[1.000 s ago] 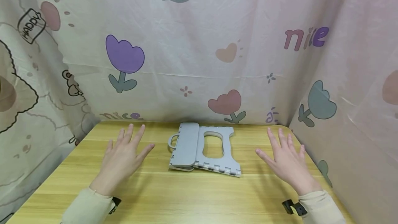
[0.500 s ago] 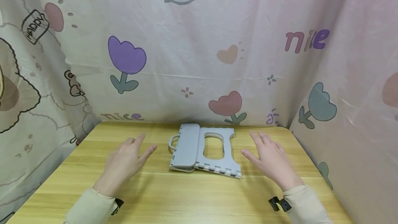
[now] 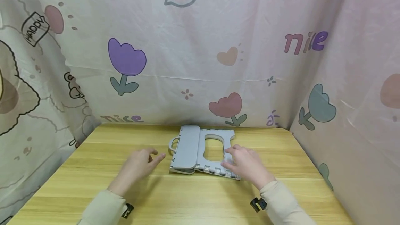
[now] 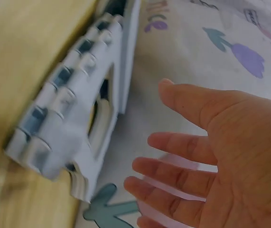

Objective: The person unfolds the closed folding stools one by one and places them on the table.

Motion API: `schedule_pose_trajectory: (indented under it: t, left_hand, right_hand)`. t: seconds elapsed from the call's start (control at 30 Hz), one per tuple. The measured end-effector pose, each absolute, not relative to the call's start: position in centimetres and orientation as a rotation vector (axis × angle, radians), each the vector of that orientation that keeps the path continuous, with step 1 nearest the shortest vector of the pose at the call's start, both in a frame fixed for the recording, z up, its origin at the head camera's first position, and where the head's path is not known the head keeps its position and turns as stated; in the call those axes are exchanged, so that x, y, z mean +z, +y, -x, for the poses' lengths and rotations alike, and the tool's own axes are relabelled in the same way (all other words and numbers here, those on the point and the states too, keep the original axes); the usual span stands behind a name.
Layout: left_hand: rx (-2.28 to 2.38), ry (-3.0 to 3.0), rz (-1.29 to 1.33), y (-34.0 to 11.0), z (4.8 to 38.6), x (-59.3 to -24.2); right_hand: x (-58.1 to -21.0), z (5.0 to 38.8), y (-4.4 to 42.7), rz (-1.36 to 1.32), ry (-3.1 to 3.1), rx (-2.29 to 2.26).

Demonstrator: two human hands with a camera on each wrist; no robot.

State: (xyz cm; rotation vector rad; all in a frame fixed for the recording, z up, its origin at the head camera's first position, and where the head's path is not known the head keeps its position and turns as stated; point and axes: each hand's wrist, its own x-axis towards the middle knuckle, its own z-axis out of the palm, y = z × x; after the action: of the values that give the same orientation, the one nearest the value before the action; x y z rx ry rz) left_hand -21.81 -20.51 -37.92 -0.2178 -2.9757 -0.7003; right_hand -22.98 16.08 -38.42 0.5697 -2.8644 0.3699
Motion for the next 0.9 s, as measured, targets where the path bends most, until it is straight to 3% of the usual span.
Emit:
schedule_pose_trajectory:
  t: [0.9]
  left_hand:
    - [-1.177, -2.978, 0.194, -18.2, 23.2, -42.7]
  right_hand:
    - [-41.9, 24.5, 12.7, -0.821, -2.811, 0.188]
